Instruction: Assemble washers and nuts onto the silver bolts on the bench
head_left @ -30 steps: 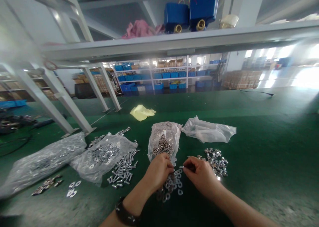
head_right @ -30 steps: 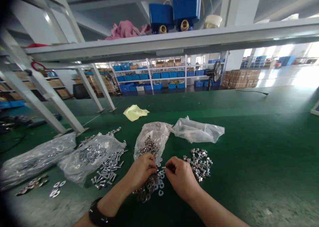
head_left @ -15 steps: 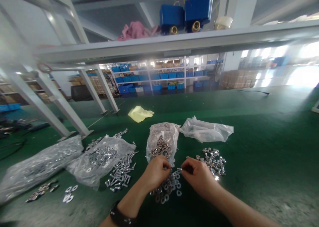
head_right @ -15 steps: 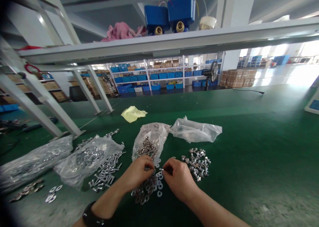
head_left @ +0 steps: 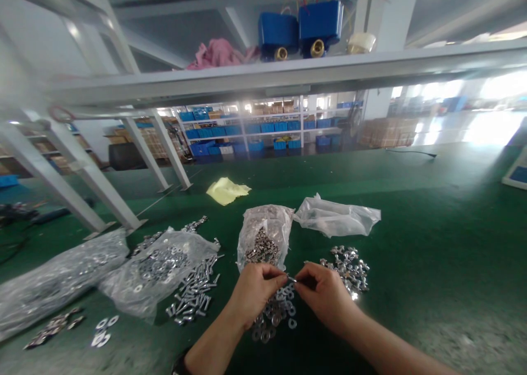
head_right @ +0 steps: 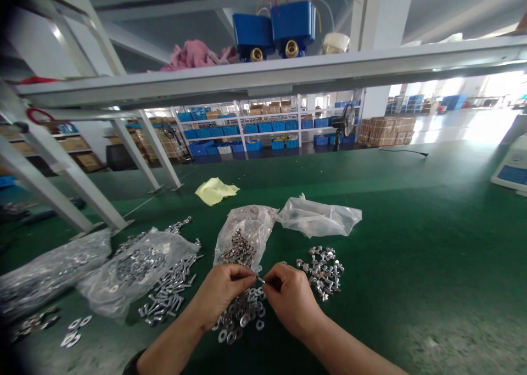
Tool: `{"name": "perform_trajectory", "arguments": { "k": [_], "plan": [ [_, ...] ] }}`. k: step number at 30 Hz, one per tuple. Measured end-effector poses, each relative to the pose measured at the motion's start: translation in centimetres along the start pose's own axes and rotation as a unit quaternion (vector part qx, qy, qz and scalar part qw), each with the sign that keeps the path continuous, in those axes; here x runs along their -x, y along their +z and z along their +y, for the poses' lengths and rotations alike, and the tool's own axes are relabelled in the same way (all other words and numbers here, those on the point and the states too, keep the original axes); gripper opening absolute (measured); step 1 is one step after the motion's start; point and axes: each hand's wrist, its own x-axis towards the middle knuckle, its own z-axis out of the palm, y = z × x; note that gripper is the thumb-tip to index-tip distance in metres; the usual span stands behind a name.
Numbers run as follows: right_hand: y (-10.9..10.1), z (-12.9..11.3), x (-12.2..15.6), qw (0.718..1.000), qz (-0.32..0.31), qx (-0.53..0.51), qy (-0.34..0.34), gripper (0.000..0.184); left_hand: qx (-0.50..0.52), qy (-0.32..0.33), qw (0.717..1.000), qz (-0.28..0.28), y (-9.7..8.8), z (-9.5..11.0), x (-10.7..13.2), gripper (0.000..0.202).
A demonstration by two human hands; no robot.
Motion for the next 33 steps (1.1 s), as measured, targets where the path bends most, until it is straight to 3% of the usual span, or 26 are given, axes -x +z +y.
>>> {"name": "perform_trajectory", "arguments": {
  "k": [5,9,14,19,23,27,29,31,33],
  "plan": [
    [0.1,0.0,0.1,1.000,0.010,-0.015,0.002,0.005,0.118,-0.047,0.992,-0.015,0.2,-0.3,-0.1,0.033],
    [0.1,-0.1,0.0,0.999,0.002,-0.040,0.012,0.008,0.260,-0.089,0.961,-0.042,0.2,-0.7,-0.3,0.033],
    [-0.2,-0.6,-0.1,0.998,0.008,-0.053,0.016,0.008,0.340,-0.122,0.930,-0.067,-0.1,-1.1,-0.3,0.030],
    [-0.3,-0.9,-0.1,0.998,0.010,-0.063,0.023,0.009,0.316,-0.111,0.940,-0.071,0.1,-1.1,-0.3,0.029],
    [-0.3,-0.9,0.0,0.997,0.004,-0.070,0.031,0.010,0.204,-0.041,0.977,-0.042,0.4,-1.0,-0.4,0.031],
    [-0.1,-0.5,0.0,0.986,-0.032,-0.152,0.059,0.012,0.145,0.033,0.988,-0.049,0.6,-0.4,-0.1,0.038],
    [0.0,-0.1,-0.1,0.946,-0.082,-0.295,0.108,0.016,0.127,0.061,0.988,-0.067,0.4,-0.1,0.1,0.039],
    [0.2,0.3,-0.2,0.863,-0.119,-0.463,0.164,0.018,0.102,0.085,0.989,-0.058,-0.2,0.0,0.0,0.037],
    [0.3,0.6,-0.3,0.778,-0.129,-0.580,0.202,0.017,0.062,0.096,0.993,0.001,-1.2,-0.5,-0.4,0.035]
  ]
}}
